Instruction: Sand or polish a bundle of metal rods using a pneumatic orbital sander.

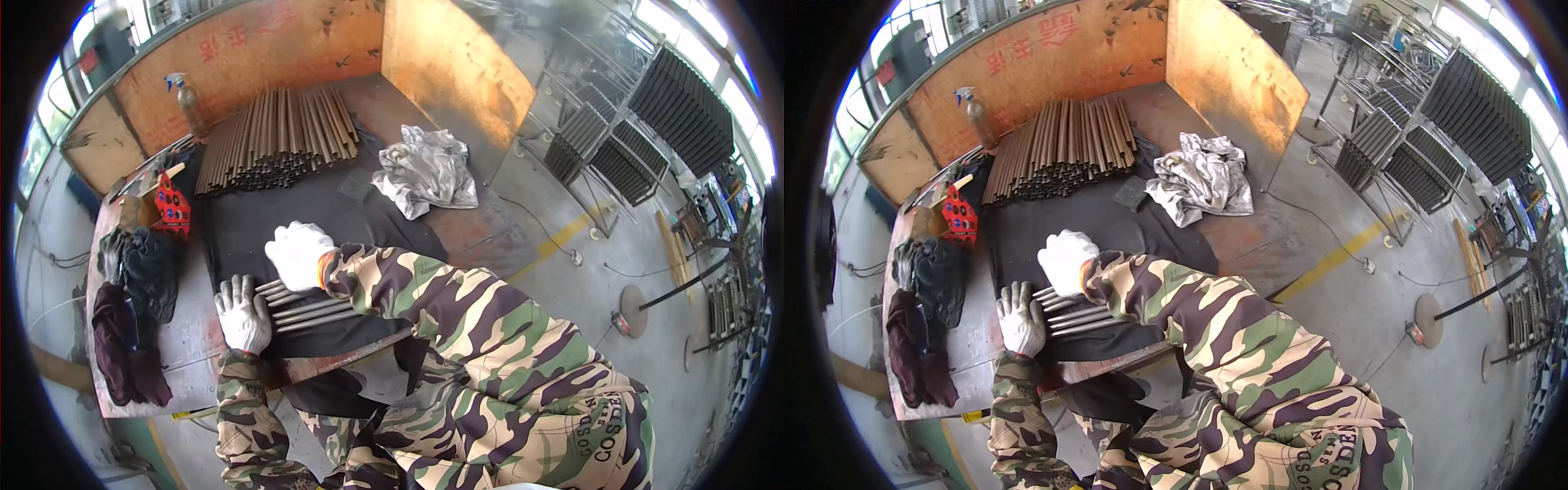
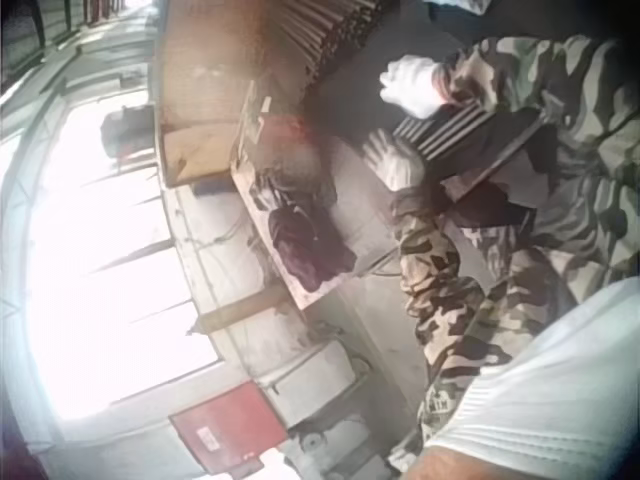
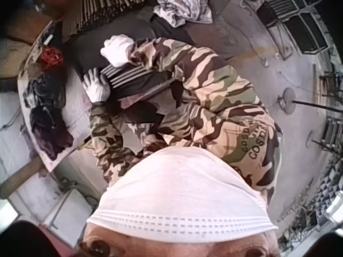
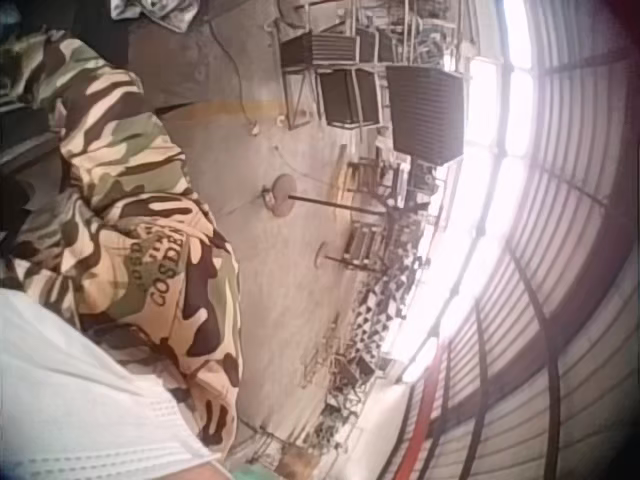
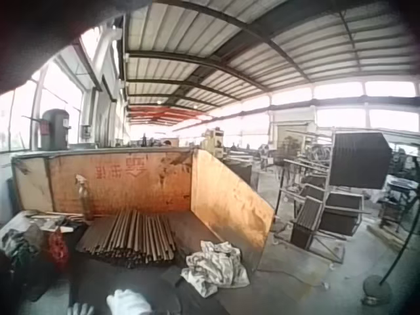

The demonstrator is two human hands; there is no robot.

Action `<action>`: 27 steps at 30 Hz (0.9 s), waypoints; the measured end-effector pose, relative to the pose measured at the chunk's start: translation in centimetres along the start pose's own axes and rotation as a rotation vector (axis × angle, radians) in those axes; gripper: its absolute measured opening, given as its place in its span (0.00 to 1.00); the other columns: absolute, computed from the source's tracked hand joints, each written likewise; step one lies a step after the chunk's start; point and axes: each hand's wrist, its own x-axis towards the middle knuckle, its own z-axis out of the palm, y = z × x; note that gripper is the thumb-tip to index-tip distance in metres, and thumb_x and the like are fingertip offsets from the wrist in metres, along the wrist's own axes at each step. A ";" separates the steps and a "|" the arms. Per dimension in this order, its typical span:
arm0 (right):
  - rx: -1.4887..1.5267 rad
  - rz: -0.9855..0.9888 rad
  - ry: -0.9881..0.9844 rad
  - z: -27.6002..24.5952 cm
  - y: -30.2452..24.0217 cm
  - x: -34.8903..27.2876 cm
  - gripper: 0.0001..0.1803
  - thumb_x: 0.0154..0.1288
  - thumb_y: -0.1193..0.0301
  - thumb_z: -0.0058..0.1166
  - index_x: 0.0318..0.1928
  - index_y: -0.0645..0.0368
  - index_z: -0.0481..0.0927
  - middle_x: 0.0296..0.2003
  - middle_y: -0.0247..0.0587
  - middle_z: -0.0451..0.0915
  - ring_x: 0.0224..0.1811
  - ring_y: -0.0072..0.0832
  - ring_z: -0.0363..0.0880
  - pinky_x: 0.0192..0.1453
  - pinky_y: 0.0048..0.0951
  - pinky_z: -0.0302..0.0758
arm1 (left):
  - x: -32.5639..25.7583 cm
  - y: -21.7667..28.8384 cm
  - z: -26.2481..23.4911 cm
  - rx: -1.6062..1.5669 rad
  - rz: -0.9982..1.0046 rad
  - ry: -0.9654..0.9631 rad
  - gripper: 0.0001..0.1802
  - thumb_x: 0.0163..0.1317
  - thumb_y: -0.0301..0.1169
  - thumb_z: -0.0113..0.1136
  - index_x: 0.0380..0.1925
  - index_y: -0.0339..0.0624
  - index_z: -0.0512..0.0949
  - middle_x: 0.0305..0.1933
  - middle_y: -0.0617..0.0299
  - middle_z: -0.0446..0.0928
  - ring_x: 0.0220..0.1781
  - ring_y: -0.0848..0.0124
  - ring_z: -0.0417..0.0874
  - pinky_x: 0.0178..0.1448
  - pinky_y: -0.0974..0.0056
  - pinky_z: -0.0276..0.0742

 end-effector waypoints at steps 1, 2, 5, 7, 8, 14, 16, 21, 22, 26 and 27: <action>-0.018 0.011 0.041 0.5 0.0 0.4 0.18 0.61 0.66 0.62 0.50 0.58 0.89 0.51 0.51 0.85 0.57 0.47 0.85 0.58 0.47 0.83 | -0.3 -0.1 0.0 0.002 0.006 0.008 0.26 0.76 0.35 0.50 0.71 0.39 0.74 0.76 0.39 0.71 0.80 0.36 0.64 0.83 0.35 0.54; -0.013 0.022 0.052 0.9 -0.2 0.9 0.17 0.61 0.66 0.62 0.49 0.58 0.89 0.51 0.51 0.86 0.55 0.47 0.85 0.58 0.47 0.84 | -0.8 -0.2 -0.1 0.008 -0.002 0.021 0.25 0.76 0.35 0.51 0.70 0.39 0.75 0.75 0.39 0.71 0.79 0.36 0.65 0.83 0.35 0.54; -0.028 -0.010 0.117 2.0 -0.5 1.5 0.16 0.62 0.66 0.61 0.48 0.57 0.89 0.48 0.49 0.86 0.52 0.45 0.87 0.56 0.47 0.84 | -2.5 -0.8 -0.5 0.002 -0.024 0.063 0.25 0.75 0.34 0.52 0.68 0.38 0.76 0.73 0.39 0.74 0.77 0.36 0.68 0.81 0.35 0.57; 0.268 0.072 0.523 7.2 6.3 1.6 0.11 0.53 0.65 0.65 0.37 0.52 0.89 0.39 0.44 0.87 0.43 0.40 0.88 0.47 0.44 0.83 | -0.2 2.3 0.2 -0.064 0.020 0.112 0.24 0.74 0.34 0.54 0.66 0.38 0.78 0.71 0.39 0.75 0.76 0.37 0.69 0.81 0.36 0.58; 0.535 0.180 0.829 9.2 13.4 0.1 0.08 0.50 0.63 0.66 0.32 0.49 0.88 0.33 0.42 0.86 0.38 0.38 0.89 0.42 0.43 0.82 | 3.1 6.7 0.7 -0.143 0.106 0.140 0.23 0.74 0.34 0.54 0.65 0.38 0.78 0.71 0.40 0.76 0.76 0.38 0.70 0.81 0.37 0.59; 0.010 0.037 0.399 -1.4 8.4 -6.1 0.14 0.60 0.58 0.61 0.42 0.51 0.86 0.38 0.50 0.84 0.40 0.51 0.87 0.42 0.51 0.82 | -2.9 -0.4 -0.8 -0.047 -0.064 0.160 0.23 0.74 0.35 0.55 0.64 0.37 0.79 0.69 0.41 0.77 0.76 0.39 0.70 0.80 0.40 0.61; 0.008 0.166 0.216 -5.3 10.0 -9.3 0.18 0.59 0.55 0.60 0.42 0.54 0.88 0.37 0.51 0.86 0.42 0.50 0.87 0.47 0.50 0.84 | -2.2 -0.4 0.4 -0.081 -0.047 0.176 0.23 0.72 0.35 0.57 0.62 0.36 0.79 0.68 0.38 0.78 0.74 0.37 0.71 0.81 0.38 0.59; -0.008 0.315 0.094 -9.6 14.4 -16.0 0.19 0.66 0.58 0.57 0.49 0.55 0.87 0.40 0.53 0.87 0.40 0.51 0.89 0.45 0.48 0.86 | -0.4 0.6 -0.3 -0.077 0.008 0.245 0.21 0.71 0.36 0.59 0.59 0.36 0.81 0.64 0.41 0.79 0.70 0.41 0.74 0.76 0.42 0.66; -0.125 0.286 0.197 -9.0 16.9 -17.8 0.19 0.65 0.56 0.58 0.50 0.54 0.86 0.45 0.52 0.86 0.44 0.51 0.89 0.49 0.48 0.85 | 0.6 1.6 -0.9 -0.100 0.018 0.249 0.21 0.71 0.36 0.59 0.58 0.36 0.81 0.63 0.42 0.80 0.68 0.42 0.75 0.74 0.43 0.67; -0.123 0.343 0.144 -7.5 19.0 -20.2 0.18 0.65 0.54 0.60 0.44 0.55 0.84 0.42 0.55 0.84 0.45 0.56 0.85 0.51 0.52 0.82 | 0.2 0.9 -1.1 -0.061 -0.005 0.253 0.21 0.70 0.36 0.60 0.58 0.36 0.81 0.63 0.43 0.81 0.69 0.41 0.76 0.75 0.43 0.68; -0.123 0.338 0.121 -7.0 18.7 -20.1 0.17 0.65 0.55 0.61 0.44 0.55 0.84 0.42 0.55 0.84 0.45 0.56 0.85 0.51 0.52 0.82 | -0.4 0.5 -1.3 -0.059 -0.015 0.240 0.21 0.70 0.36 0.60 0.59 0.36 0.81 0.64 0.41 0.80 0.70 0.40 0.75 0.76 0.43 0.67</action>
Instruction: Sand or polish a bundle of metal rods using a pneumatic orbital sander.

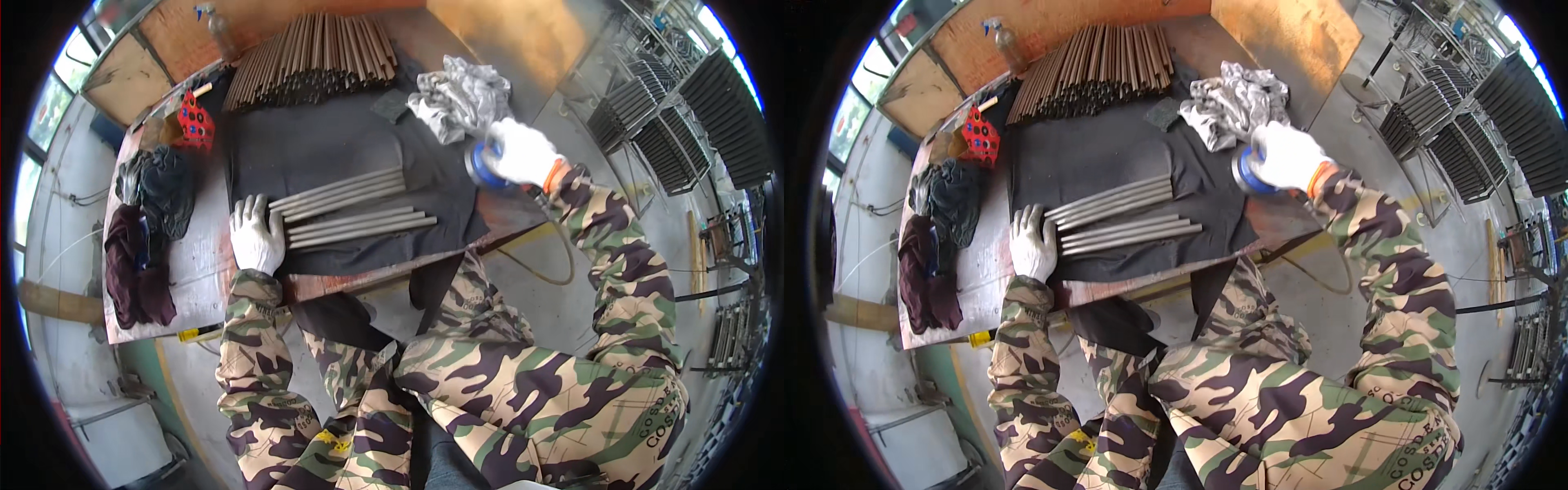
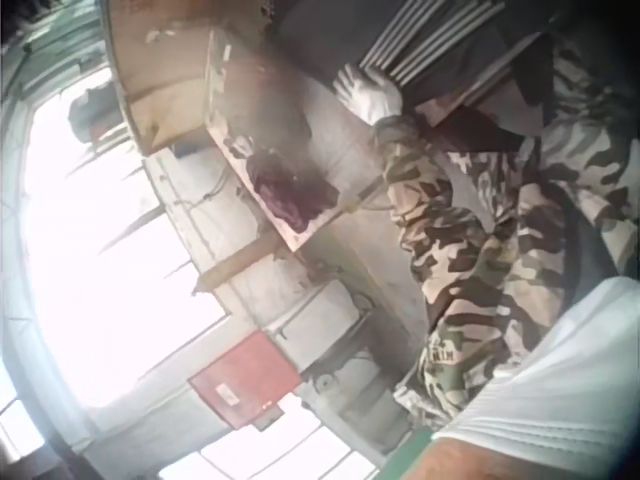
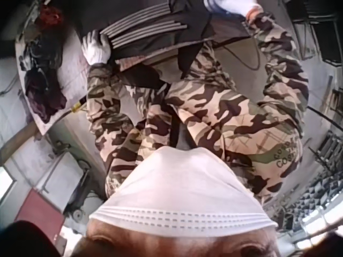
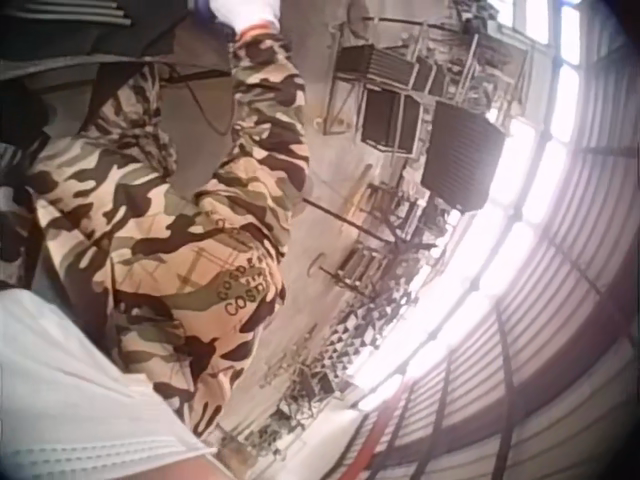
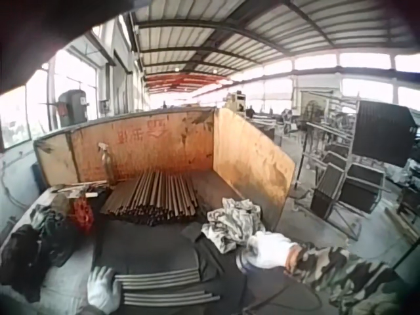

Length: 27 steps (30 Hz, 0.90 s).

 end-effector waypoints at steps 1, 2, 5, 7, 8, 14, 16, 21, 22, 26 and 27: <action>-0.024 0.006 -0.015 -0.1 0.2 -0.4 0.17 0.65 0.55 0.61 0.43 0.54 0.84 0.42 0.55 0.83 0.45 0.56 0.85 0.51 0.53 0.82 | -0.3 0.0 0.3 -0.018 -0.002 0.000 0.22 0.71 0.36 0.60 0.60 0.36 0.81 0.65 0.40 0.80 0.71 0.39 0.74 0.77 0.42 0.66; -0.031 -0.022 0.016 1.6 0.9 -0.7 0.16 0.64 0.55 0.61 0.43 0.54 0.83 0.42 0.55 0.83 0.44 0.56 0.85 0.51 0.53 0.81 | -0.9 -0.5 1.0 -0.024 0.010 0.008 0.23 0.70 0.36 0.61 0.61 0.35 0.80 0.65 0.38 0.79 0.72 0.38 0.74 0.78 0.41 0.64; -0.039 -0.007 -0.019 3.8 1.9 -0.6 0.15 0.64 0.57 0.60 0.45 0.53 0.83 0.43 0.55 0.83 0.45 0.57 0.85 0.51 0.53 0.81 | -1.4 -0.2 1.4 -0.036 0.004 0.010 0.23 0.69 0.36 0.62 0.60 0.34 0.80 0.64 0.36 0.79 0.71 0.37 0.74 0.78 0.40 0.65; -0.039 0.027 -0.003 3.8 2.5 0.4 0.16 0.64 0.58 0.60 0.46 0.54 0.83 0.43 0.55 0.83 0.46 0.57 0.85 0.51 0.54 0.81 | -1.8 0.0 0.9 -0.016 -0.018 -0.017 0.22 0.72 0.35 0.60 0.61 0.35 0.80 0.66 0.39 0.79 0.73 0.38 0.73 0.78 0.42 0.66; -0.034 0.063 -0.009 3.7 2.6 0.7 0.17 0.63 0.58 0.60 0.46 0.55 0.83 0.44 0.56 0.83 0.47 0.57 0.85 0.51 0.54 0.81 | -1.7 0.0 0.9 -0.020 -0.017 -0.017 0.23 0.71 0.36 0.61 0.61 0.35 0.80 0.66 0.39 0.79 0.73 0.37 0.73 0.78 0.41 0.66; -0.120 -0.118 0.292 2.3 -4.3 1.0 0.23 0.56 0.55 0.64 0.46 0.57 0.85 0.44 0.51 0.83 0.53 0.49 0.82 0.58 0.52 0.78 | -0.7 0.6 -0.2 -0.068 -0.048 -0.070 0.29 0.67 0.41 0.66 0.63 0.34 0.79 0.68 0.37 0.78 0.75 0.37 0.71 0.80 0.40 0.62; 0.180 -0.104 -0.077 0.9 -9.2 1.6 0.26 0.55 0.55 0.66 0.48 0.61 0.85 0.45 0.54 0.83 0.53 0.55 0.81 0.58 0.53 0.78 | -0.7 0.6 -1.2 -0.089 -0.074 -0.219 0.42 0.59 0.47 0.72 0.69 0.35 0.74 0.74 0.37 0.72 0.81 0.37 0.62 0.83 0.40 0.57; 0.136 -0.425 -0.140 10.3 -14.0 2.6 0.61 0.51 0.36 0.71 0.77 0.60 0.63 0.70 0.57 0.68 0.73 0.55 0.66 0.79 0.59 0.60 | 0.1 0.2 -3.1 -0.144 -0.045 -0.494 0.62 0.37 0.57 0.81 0.72 0.35 0.71 0.78 0.40 0.66 0.84 0.38 0.54 0.85 0.38 0.50; 0.115 -0.406 -0.163 9.8 -15.1 2.6 0.62 0.50 0.35 0.71 0.77 0.60 0.63 0.70 0.56 0.68 0.74 0.55 0.66 0.80 0.59 0.58 | 0.0 0.1 -3.8 -0.131 -0.037 -0.517 0.63 0.36 0.57 0.82 0.73 0.36 0.70 0.78 0.39 0.66 0.84 0.38 0.54 0.85 0.39 0.51; 0.089 -0.397 -0.178 9.3 -15.6 2.2 0.59 0.52 0.35 0.70 0.75 0.61 0.66 0.69 0.55 0.70 0.74 0.53 0.67 0.82 0.60 0.56 | 1.2 0.8 -4.9 -0.127 -0.040 -0.570 0.63 0.33 0.56 0.83 0.71 0.35 0.72 0.74 0.38 0.70 0.80 0.39 0.63 0.83 0.44 0.60; 0.073 -0.422 -0.161 9.6 -15.5 2.1 0.58 0.52 0.36 0.70 0.74 0.61 0.68 0.68 0.54 0.72 0.74 0.51 0.67 0.82 0.60 0.56 | 1.8 1.3 -5.5 -0.128 -0.043 -0.574 0.63 0.33 0.56 0.83 0.71 0.35 0.72 0.74 0.38 0.70 0.80 0.39 0.63 0.83 0.44 0.60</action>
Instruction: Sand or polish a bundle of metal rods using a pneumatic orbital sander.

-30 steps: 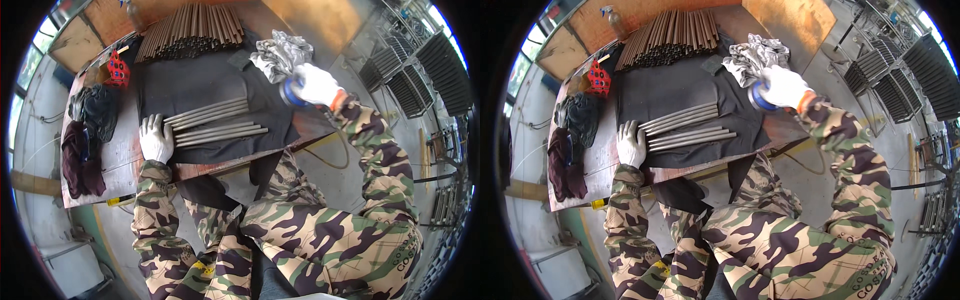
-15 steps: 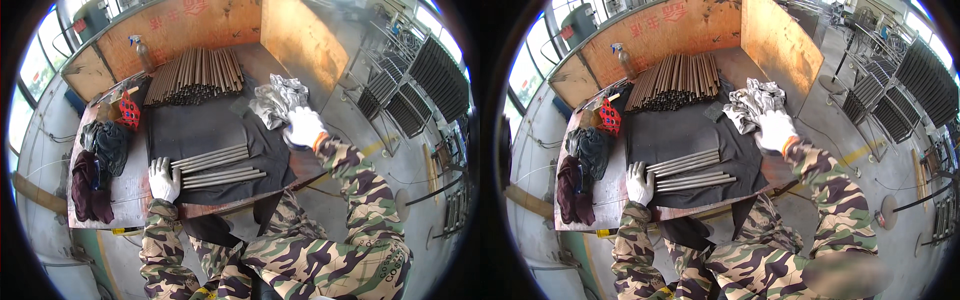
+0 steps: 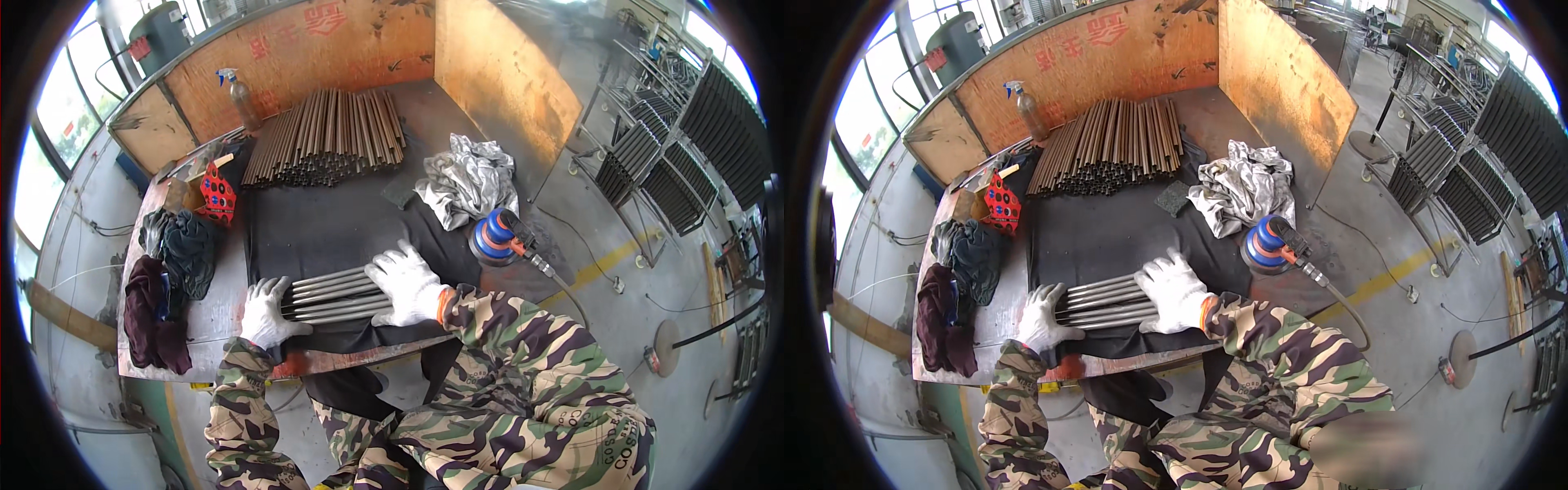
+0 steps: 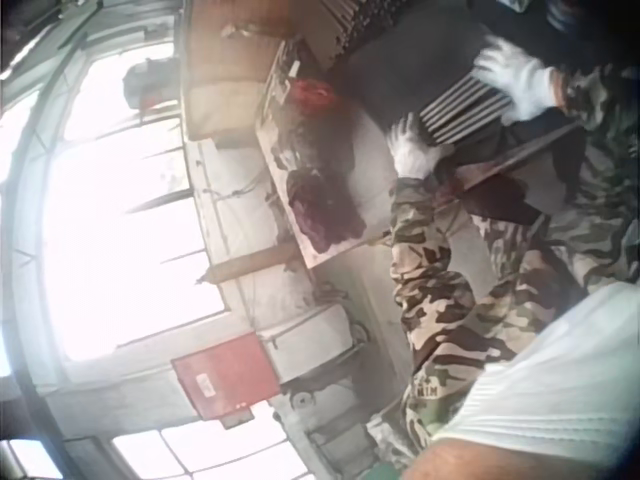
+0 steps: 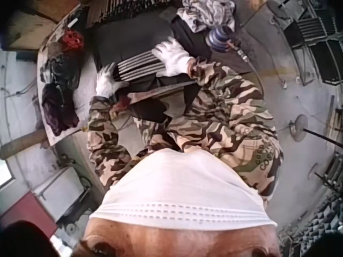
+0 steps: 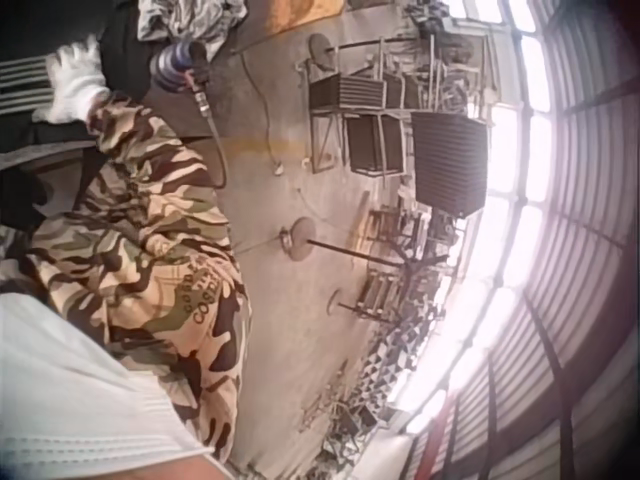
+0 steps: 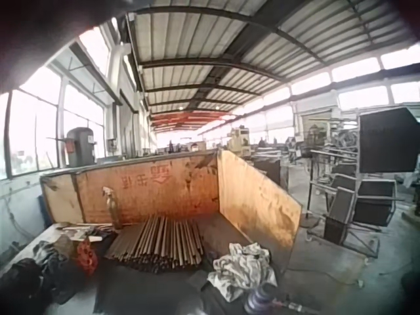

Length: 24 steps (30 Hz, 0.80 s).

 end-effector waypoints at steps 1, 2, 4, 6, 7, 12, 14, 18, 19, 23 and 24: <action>-0.018 -0.039 0.077 0.2 -0.1 -0.2 0.54 0.53 0.38 0.70 0.71 0.62 0.71 0.63 0.51 0.76 0.70 0.48 0.71 0.80 0.56 0.60 | 0.2 0.9 -1.3 0.044 -0.013 -0.045 0.63 0.31 0.56 0.84 0.70 0.36 0.74 0.71 0.40 0.74 0.76 0.41 0.68 0.81 0.46 0.63; -0.012 -0.052 0.072 -0.1 -0.3 -0.1 0.54 0.53 0.38 0.70 0.71 0.62 0.71 0.63 0.51 0.76 0.70 0.48 0.71 0.80 0.56 0.60 | 0.3 1.2 -2.1 0.089 -0.034 -0.088 0.62 0.30 0.56 0.84 0.68 0.36 0.76 0.68 0.41 0.77 0.73 0.43 0.72 0.79 0.48 0.66; 0.123 -0.011 0.023 -0.6 -0.5 0.9 0.52 0.52 0.38 0.71 0.68 0.62 0.73 0.59 0.50 0.76 0.66 0.48 0.73 0.75 0.52 0.65 | 0.6 0.8 -2.4 0.102 -0.007 -0.062 0.58 0.28 0.55 0.84 0.64 0.37 0.80 0.58 0.44 0.81 0.64 0.46 0.79 0.74 0.49 0.73; 0.077 0.049 0.005 -1.1 0.0 0.9 0.51 0.50 0.38 0.73 0.66 0.59 0.75 0.58 0.49 0.76 0.64 0.48 0.73 0.71 0.49 0.69 | 1.8 2.1 -2.7 0.094 0.045 -0.079 0.55 0.28 0.54 0.84 0.61 0.38 0.82 0.55 0.45 0.82 0.61 0.46 0.81 0.69 0.49 0.77; 0.066 0.044 -0.020 -1.4 -0.1 1.4 0.51 0.50 0.38 0.73 0.67 0.59 0.75 0.58 0.49 0.76 0.64 0.48 0.73 0.70 0.48 0.69 | 1.6 2.4 -3.4 0.092 0.046 -0.074 0.54 0.28 0.54 0.84 0.60 0.39 0.83 0.54 0.44 0.82 0.60 0.46 0.82 0.68 0.49 0.78; 0.111 0.035 -0.175 -2.2 -0.7 2.1 0.39 0.57 0.39 0.70 0.58 0.55 0.79 0.54 0.46 0.79 0.62 0.45 0.76 0.69 0.47 0.71 | 1.6 1.5 -2.3 0.110 0.030 -0.109 0.47 0.29 0.56 0.84 0.48 0.36 0.85 0.49 0.45 0.84 0.55 0.46 0.83 0.61 0.48 0.80; 0.100 0.031 -0.126 -1.5 -0.7 1.2 0.37 0.59 0.40 0.69 0.58 0.54 0.80 0.53 0.46 0.79 0.62 0.44 0.76 0.68 0.47 0.72 | 1.1 1.8 -2.0 0.143 -0.001 -0.106 0.47 0.30 0.57 0.84 0.49 0.36 0.85 0.49 0.45 0.83 0.55 0.47 0.83 0.61 0.48 0.80; 0.086 0.050 -0.090 -1.3 -0.7 0.8 0.34 0.60 0.43 0.70 0.56 0.54 0.80 0.53 0.47 0.80 0.61 0.44 0.77 0.68 0.47 0.73 | 1.0 1.9 -1.5 0.181 0.013 -0.091 0.45 0.33 0.58 0.83 0.48 0.36 0.84 0.48 0.46 0.83 0.54 0.47 0.83 0.60 0.48 0.80; 0.083 0.049 -0.119 -1.8 -0.7 1.3 0.34 0.60 0.43 0.70 0.55 0.55 0.81 0.53 0.48 0.81 0.61 0.45 0.78 0.68 0.47 0.74 | 1.3 2.0 -1.9 0.174 0.013 -0.106 0.44 0.34 0.58 0.83 0.47 0.37 0.85 0.48 0.46 0.83 0.54 0.47 0.84 0.59 0.48 0.81; 0.066 0.022 -0.200 -2.6 -0.9 2.6 0.37 0.57 0.41 0.71 0.53 0.59 0.83 0.51 0.50 0.83 0.59 0.48 0.81 0.65 0.47 0.78 | 1.8 2.6 -2.5 0.236 0.013 -0.198 0.41 0.35 0.56 0.82 0.45 0.37 0.85 0.47 0.47 0.83 0.52 0.47 0.84 0.58 0.48 0.81; 0.071 0.021 -0.203 -2.5 -0.7 2.8 0.37 0.57 0.41 0.71 0.52 0.59 0.83 0.51 0.50 0.83 0.58 0.48 0.82 0.65 0.47 0.78 | 1.9 2.6 -2.4 0.235 0.024 -0.199 0.41 0.35 0.56 0.82 0.45 0.37 0.85 0.47 0.47 0.83 0.52 0.47 0.84 0.58 0.48 0.81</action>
